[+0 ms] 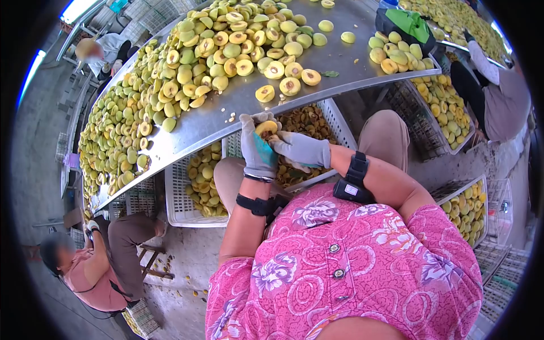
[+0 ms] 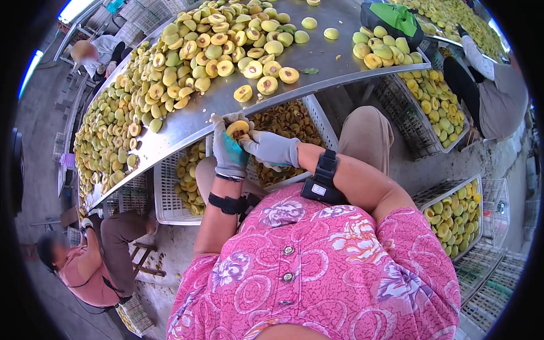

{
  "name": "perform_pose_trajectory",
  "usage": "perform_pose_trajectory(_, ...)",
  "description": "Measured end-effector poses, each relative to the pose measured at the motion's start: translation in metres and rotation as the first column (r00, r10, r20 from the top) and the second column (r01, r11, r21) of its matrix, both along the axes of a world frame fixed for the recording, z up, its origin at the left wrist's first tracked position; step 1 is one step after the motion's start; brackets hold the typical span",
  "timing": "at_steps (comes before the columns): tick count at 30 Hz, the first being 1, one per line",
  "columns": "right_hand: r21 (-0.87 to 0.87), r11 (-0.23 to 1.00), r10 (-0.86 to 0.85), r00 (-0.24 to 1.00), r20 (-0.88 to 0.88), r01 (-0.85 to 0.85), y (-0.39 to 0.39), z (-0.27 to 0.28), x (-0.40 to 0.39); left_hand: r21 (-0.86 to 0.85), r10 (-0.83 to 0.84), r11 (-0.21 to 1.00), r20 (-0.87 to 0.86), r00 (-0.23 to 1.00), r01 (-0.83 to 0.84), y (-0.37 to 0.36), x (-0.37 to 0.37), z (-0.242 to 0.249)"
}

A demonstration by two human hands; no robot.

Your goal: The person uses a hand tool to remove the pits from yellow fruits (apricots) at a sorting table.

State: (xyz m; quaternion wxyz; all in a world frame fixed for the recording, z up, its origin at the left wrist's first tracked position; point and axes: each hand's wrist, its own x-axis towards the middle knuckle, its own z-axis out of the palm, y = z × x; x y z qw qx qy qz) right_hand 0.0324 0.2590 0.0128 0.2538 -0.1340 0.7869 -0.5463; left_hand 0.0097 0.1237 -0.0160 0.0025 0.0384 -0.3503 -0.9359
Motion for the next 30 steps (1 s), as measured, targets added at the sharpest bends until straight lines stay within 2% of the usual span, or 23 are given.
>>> perform_pose_trajectory(2, -0.196, 0.980, 0.082, 0.973, 0.214, -0.040, 0.003, -0.003, 0.000, -0.082, -0.055, 0.995, -0.006, 0.998, 0.055, -0.002, -0.001, 0.004)
perform_pose_trajectory(3, -0.196, 0.980, 0.084, 0.973, 0.215, -0.041, 0.004, -0.003, 0.000, -0.082, -0.054, 0.995, -0.005, 0.999, 0.054, -0.002, 0.000, 0.006)
perform_pose_trajectory(5, -0.307, 0.952, 0.138, 0.883, 0.450, 0.008, 0.008, -0.003, 0.000, -0.224, -0.100, 0.969, 0.035, 0.994, 0.105, -0.001, 0.001, 0.010)
perform_pose_trajectory(6, -0.309, 0.951, 0.136, 0.883, 0.450, 0.011, 0.012, -0.003, -0.001, -0.225, -0.103, 0.968, 0.036, 0.994, 0.108, 0.000, 0.001, 0.009)
perform_pose_trajectory(8, -0.488, 0.870, 0.327, 0.661, 0.676, 0.067, 0.020, -0.007, -0.003, -0.321, -0.167, 0.937, -0.067, 0.984, 0.138, -0.002, 0.003, 0.003)
perform_pose_trajectory(9, -0.489, 0.870, 0.327, 0.661, 0.676, 0.070, 0.023, -0.009, -0.001, -0.322, -0.170, 0.936, -0.066, 0.983, 0.140, -0.002, 0.003, 0.000)
perform_pose_trajectory(11, -0.632, 0.772, 0.467, 0.612, 0.638, 0.070, 0.027, -0.012, 0.002, -0.331, -0.222, 0.928, -0.118, 0.968, 0.172, -0.002, 0.003, -0.002)
perform_pose_trajectory(15, -0.719, 0.685, 0.575, 0.521, 0.631, 0.115, 0.029, -0.020, 0.002, -0.267, -0.281, 0.934, -0.140, 0.950, 0.237, -0.002, 0.006, -0.002)
perform_pose_trajectory(17, -0.793, 0.587, 0.677, 0.438, 0.592, 0.165, 0.028, -0.025, 0.001, -0.075, -0.248, 0.966, 0.021, 0.968, 0.249, 0.000, 0.006, -0.003)
perform_pose_trajectory(18, -0.795, 0.585, 0.681, 0.436, 0.589, 0.161, 0.029, -0.025, 0.001, -0.079, -0.244, 0.966, 0.020, 0.970, 0.245, 0.000, 0.005, -0.003)
perform_pose_trajectory(20, -0.840, 0.516, 0.719, 0.448, 0.530, 0.166, 0.028, -0.026, 0.005, 0.218, -0.232, 0.955, 0.118, 0.965, 0.203, -0.004, 0.002, -0.003)
perform_pose_trajectory(21, -0.844, 0.506, 0.756, 0.381, 0.532, 0.175, 0.027, -0.030, 0.004, 0.166, -0.178, 0.973, 0.077, 0.981, 0.163, -0.013, -0.001, -0.001)
perform_pose_trajectory(22, -0.846, 0.506, 0.764, 0.368, 0.530, 0.169, 0.029, -0.033, 0.005, 0.215, -0.193, 0.960, 0.044, 0.980, 0.179, -0.035, -0.008, -0.013)
perform_pose_trajectory(24, -0.845, 0.485, 0.755, 0.380, 0.534, 0.225, 0.032, -0.035, 0.005, 0.038, 0.016, 0.999, 0.090, 0.996, -0.020, -0.089, -0.011, -0.014)
perform_pose_trajectory(25, -0.820, 0.537, 0.693, 0.452, 0.562, 0.197, 0.035, -0.040, 0.002, -0.160, 0.071, 0.985, 0.057, 0.996, -0.061, -0.123, -0.008, -0.012)
perform_pose_trajectory(26, -0.826, 0.530, 0.703, 0.445, 0.555, 0.192, 0.034, -0.047, 0.000, -0.351, 0.113, 0.931, 0.015, 0.994, -0.100, -0.151, -0.002, -0.008)
perform_pose_trajectory(27, -0.740, 0.625, 0.575, 0.494, 0.653, 0.251, 0.034, -0.055, -0.003, -0.588, 0.290, 0.767, -0.039, 0.956, -0.256, -0.164, 0.004, -0.002)
perform_pose_trajectory(28, -0.639, 0.698, 0.424, 0.532, 0.732, 0.323, 0.033, -0.062, -0.005, -0.769, 0.427, 0.523, -0.137, 0.894, -0.368, -0.173, 0.006, 0.005)
perform_pose_trajectory(29, -0.621, 0.718, 0.400, 0.543, 0.739, 0.316, 0.033, -0.066, -0.008, -0.900, 0.409, 0.241, -0.246, 0.879, -0.364, -0.192, 0.005, 0.004)
perform_pose_trajectory(30, -0.624, 0.713, 0.400, 0.545, 0.736, 0.319, 0.030, -0.064, -0.008, -0.936, 0.358, -0.067, -0.345, 0.868, -0.345, -0.192, 0.005, 0.016)
